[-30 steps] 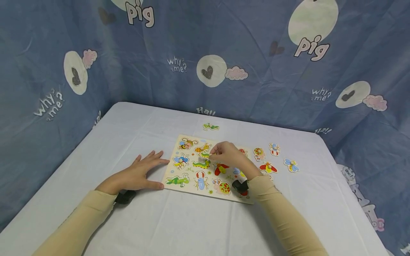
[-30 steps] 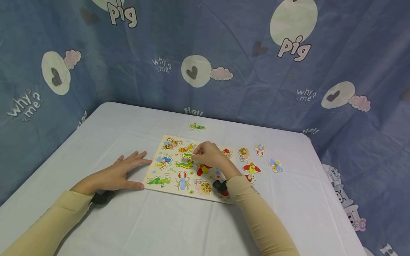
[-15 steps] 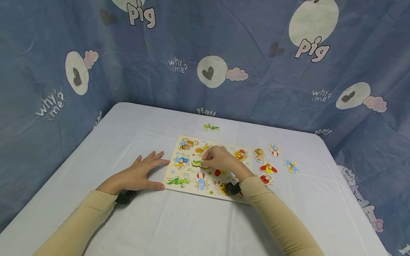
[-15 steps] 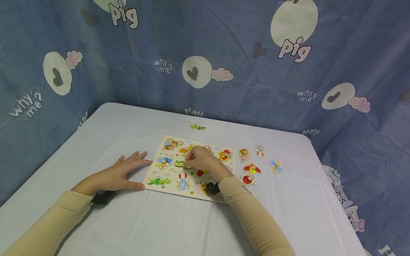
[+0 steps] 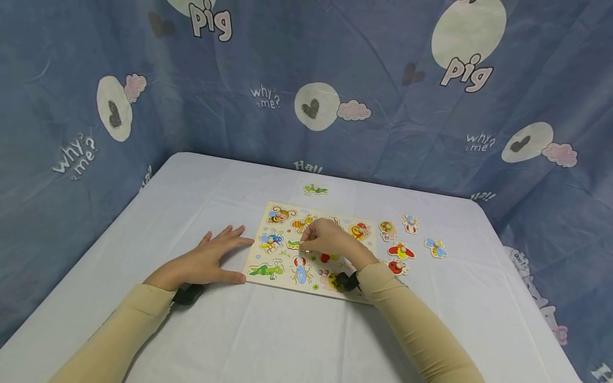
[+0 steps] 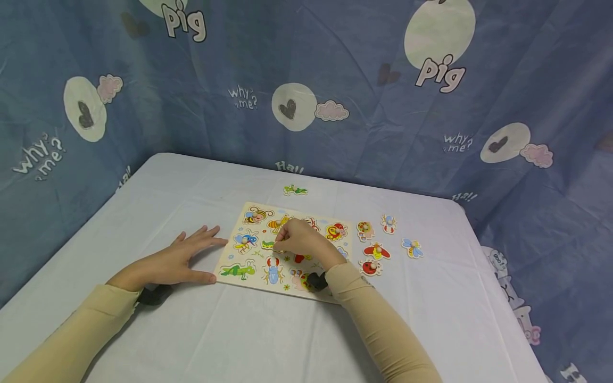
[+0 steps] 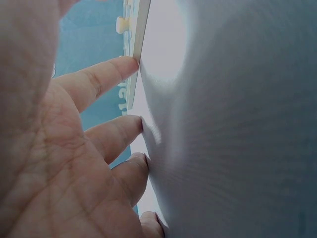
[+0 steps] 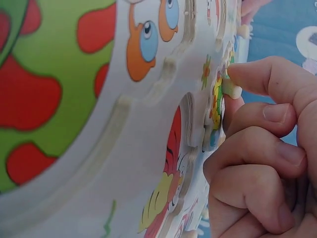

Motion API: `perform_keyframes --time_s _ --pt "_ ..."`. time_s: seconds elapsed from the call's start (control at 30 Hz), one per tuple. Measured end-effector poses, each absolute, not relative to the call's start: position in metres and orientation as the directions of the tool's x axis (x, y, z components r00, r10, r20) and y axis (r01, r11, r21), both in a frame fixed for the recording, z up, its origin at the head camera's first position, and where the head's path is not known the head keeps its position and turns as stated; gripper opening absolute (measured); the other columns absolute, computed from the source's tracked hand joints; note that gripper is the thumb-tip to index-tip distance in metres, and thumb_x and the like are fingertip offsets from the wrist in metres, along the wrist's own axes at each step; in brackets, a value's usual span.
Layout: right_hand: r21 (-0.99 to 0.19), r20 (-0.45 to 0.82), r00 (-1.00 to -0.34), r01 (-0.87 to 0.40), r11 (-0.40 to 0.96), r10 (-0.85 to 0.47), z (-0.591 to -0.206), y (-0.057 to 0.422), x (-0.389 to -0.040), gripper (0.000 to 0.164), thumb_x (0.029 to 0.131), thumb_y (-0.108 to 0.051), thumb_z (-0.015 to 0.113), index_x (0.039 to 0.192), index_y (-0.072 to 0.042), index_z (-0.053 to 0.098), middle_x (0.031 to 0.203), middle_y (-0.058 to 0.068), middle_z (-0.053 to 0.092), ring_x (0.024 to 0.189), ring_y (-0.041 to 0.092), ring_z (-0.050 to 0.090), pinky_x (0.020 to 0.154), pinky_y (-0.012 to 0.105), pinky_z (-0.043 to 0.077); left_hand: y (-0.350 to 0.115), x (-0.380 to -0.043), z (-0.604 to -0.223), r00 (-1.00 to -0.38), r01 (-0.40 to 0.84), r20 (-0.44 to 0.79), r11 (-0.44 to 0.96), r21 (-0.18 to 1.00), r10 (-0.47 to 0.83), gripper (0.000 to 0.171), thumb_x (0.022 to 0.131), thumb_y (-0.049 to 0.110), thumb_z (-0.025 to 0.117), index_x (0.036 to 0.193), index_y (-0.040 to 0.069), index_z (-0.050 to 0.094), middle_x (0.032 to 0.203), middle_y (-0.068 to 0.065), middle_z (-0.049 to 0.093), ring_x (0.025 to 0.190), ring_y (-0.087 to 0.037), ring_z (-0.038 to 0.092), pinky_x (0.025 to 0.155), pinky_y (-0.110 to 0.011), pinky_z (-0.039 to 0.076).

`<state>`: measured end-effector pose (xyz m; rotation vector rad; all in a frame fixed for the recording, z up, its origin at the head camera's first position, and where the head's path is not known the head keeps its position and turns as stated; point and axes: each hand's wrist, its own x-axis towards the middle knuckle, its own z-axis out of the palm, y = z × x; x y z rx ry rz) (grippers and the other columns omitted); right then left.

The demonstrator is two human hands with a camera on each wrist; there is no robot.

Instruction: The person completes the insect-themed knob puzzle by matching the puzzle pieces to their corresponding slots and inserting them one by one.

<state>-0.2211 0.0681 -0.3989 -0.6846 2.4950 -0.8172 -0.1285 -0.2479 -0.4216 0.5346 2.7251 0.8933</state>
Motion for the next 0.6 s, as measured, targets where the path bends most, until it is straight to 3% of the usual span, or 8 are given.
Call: perform_keyframes --time_s 0.6 --pt "-0.615 -0.255 -0.804 -0.294 0.731 -0.537 -0.4040 0.0693 -0.2194 0.011 0.100 -0.023 0.076 0.100 -0.012 0.075 0.069 -0.004 0.059 0.055 0.010 0.044 0.053 0.024 0.039 -0.2464 -0.1275 -0.4202 -0.910 0.263 -0.100 0.747 0.611 0.402 0.087 0.082 0.048 0.092 0.156 0.020 0.055 0.177 -0.024 0.025 0.165 -0.053 0.011 0.125 -0.082 -0.002"
